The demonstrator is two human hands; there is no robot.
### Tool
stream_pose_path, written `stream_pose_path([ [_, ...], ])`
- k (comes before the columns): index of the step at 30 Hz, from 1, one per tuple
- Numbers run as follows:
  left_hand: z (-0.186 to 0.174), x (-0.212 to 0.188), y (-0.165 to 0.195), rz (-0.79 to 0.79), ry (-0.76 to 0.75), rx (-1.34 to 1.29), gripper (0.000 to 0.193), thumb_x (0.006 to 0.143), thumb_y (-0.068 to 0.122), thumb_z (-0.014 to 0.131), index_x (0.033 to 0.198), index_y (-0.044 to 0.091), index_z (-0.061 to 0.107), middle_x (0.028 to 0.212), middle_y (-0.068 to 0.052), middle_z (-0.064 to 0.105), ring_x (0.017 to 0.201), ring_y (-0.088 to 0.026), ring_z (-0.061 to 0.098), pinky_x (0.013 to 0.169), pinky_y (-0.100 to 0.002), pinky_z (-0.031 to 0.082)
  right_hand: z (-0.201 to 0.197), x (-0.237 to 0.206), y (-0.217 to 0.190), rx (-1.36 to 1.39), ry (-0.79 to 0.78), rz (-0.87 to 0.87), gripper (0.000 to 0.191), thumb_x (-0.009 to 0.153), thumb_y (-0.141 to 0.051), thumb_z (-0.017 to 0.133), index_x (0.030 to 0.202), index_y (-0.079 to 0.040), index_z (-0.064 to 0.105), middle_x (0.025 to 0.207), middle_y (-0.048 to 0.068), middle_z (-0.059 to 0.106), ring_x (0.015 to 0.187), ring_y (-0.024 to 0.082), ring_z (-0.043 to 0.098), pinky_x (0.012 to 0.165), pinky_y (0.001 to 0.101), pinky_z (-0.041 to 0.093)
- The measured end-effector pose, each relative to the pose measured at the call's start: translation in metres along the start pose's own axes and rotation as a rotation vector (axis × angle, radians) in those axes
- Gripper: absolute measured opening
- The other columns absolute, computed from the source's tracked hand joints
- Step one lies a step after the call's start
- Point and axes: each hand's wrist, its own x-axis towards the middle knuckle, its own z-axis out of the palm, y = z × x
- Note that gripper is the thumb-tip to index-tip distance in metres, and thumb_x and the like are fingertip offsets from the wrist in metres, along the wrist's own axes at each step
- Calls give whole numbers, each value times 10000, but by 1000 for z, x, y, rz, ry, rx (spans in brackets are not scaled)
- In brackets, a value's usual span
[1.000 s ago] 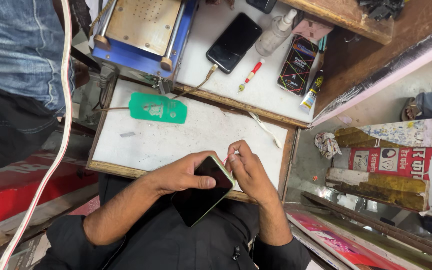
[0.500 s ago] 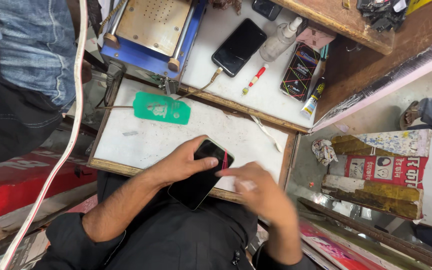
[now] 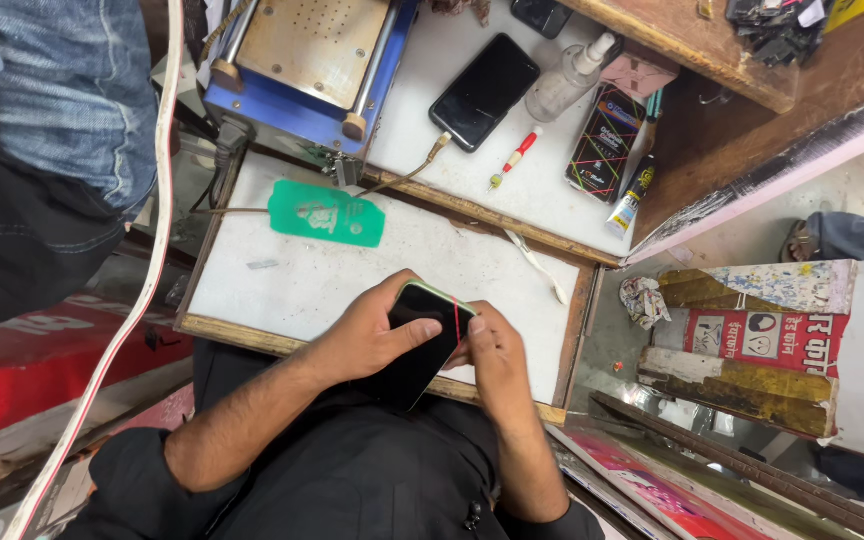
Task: The person reassembles a smartphone by placing the back cover onto the chassis, then applies adhesive along the edges. They secure the device by wrapping multiple rubber bands around it to hold the back cover in place while the adhesive sets.
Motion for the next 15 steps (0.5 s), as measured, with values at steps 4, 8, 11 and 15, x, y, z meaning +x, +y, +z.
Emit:
stream_pose_path([
  [4,1,1,0,55,-9,82,278,974,238,719,1121,38,592,951,-20,685,903,-67,619,798,-267,549,-12,1,13,-146,-1,-78,369,1049,-266,555,1140,62,695,885,90,708,732,152,668,652,299,579],
  [8,-9,10,-9,-143,-14,-159,201,992,245,616,1116,98,555,863,42,572,723,-36,539,627,-222,501,-23,8,18,177,153,-128,342,1128,-232,564,1122,94,671,976,125,696,861,183,662,783,331,563],
  [11,-35,6,-22,-136,43,219,197,1009,237,679,974,44,697,728,-4,490,672,-69,424,591,-234,407,-36,12,11,413,290,-149,310,1067,-224,546,1149,59,644,1104,151,724,992,219,711,914,354,579],
  [15,-63,-10,-46,-218,8,-72,272,1001,224,683,848,-1,682,753,12,584,660,-90,502,585,-258,441,-44,16,4,463,492,-201,343,1065,-265,520,1179,34,645,1130,145,717,1009,219,707,935,352,579],
])
